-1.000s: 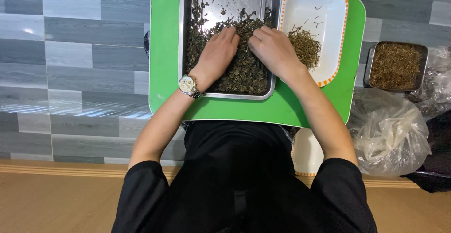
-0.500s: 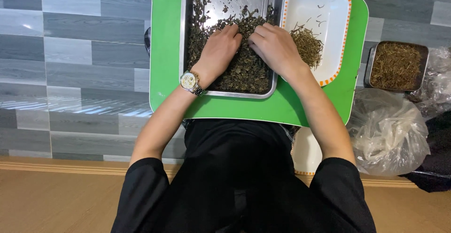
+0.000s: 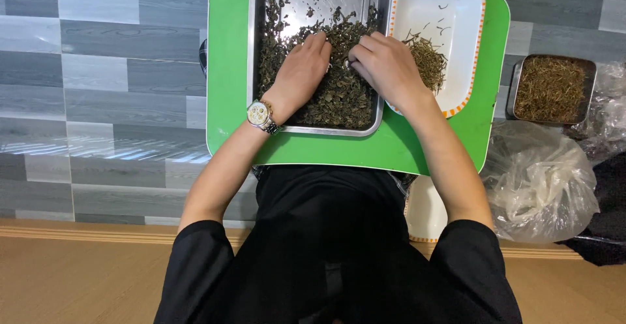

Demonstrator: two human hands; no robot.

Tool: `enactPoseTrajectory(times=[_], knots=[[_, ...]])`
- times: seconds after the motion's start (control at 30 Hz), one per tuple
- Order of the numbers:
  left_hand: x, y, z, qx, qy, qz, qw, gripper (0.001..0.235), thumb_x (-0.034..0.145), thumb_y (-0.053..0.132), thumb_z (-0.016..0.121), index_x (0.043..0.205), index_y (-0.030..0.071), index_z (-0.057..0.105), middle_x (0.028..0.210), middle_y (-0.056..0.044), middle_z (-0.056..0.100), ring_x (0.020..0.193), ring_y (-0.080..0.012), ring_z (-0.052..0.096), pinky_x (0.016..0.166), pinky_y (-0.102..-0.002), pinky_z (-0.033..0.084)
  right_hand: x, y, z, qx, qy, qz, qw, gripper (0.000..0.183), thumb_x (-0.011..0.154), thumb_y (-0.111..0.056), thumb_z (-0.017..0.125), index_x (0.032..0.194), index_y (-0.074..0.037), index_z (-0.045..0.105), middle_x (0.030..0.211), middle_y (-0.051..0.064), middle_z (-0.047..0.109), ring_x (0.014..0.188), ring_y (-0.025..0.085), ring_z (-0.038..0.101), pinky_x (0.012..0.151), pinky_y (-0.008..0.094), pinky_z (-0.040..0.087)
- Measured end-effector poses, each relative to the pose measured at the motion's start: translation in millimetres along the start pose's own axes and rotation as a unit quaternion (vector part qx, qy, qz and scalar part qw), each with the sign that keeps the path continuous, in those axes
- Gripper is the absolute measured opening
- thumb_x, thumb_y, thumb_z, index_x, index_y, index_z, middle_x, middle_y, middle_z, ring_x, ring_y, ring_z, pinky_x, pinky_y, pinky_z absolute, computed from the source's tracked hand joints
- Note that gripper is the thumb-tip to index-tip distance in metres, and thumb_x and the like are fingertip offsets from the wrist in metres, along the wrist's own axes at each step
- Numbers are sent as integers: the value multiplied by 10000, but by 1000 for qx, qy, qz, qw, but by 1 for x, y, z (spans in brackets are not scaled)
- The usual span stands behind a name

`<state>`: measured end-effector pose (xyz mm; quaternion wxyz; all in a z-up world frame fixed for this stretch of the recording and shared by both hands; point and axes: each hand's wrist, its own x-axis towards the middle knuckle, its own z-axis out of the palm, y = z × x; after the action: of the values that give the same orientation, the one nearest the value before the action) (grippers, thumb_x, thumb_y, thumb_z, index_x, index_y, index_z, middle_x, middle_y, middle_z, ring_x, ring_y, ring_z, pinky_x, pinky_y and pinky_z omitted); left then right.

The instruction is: The person sits at a low green table and uses both hands to sort through dried green leaves on a metal tray. They pick out specific pieces and place them into a white rectangular dish with an orange patterned rim.

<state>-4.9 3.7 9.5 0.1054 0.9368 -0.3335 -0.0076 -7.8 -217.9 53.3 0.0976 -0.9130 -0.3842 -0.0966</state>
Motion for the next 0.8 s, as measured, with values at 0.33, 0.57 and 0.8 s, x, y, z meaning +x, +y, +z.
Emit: enactPoseTrajectory(times=[0.33,0.57,0.8], knots=[[-8,-1,-32,-99,54,2,994,330,764,-249,565,970,-3,486,1028,-174,508,867,-321,502,642,-439,482,12,-8,1,22,5,4,1000,135,950,-113,798,994,-56,683,908,64,612,827,252,557,616,379,508],[-14,1,-41,-110,64,-4,992,311,794,-258,543,957,-8,454,1004,-182,486,831,-303,467,617,-421,449,5,4,15,5,-43,-15,999,99,920,-136,786,940,-110,692,890,31,625,864,259,586,686,392,517],[-17,4,-52,-202,31,-10,979,434,713,-332,398,959,25,387,911,-134,443,710,-212,344,591,-404,334,9,0,25,-24,-104,12,994,120,989,-159,696,913,-71,726,879,61,663,841,262,579,654,407,489]])
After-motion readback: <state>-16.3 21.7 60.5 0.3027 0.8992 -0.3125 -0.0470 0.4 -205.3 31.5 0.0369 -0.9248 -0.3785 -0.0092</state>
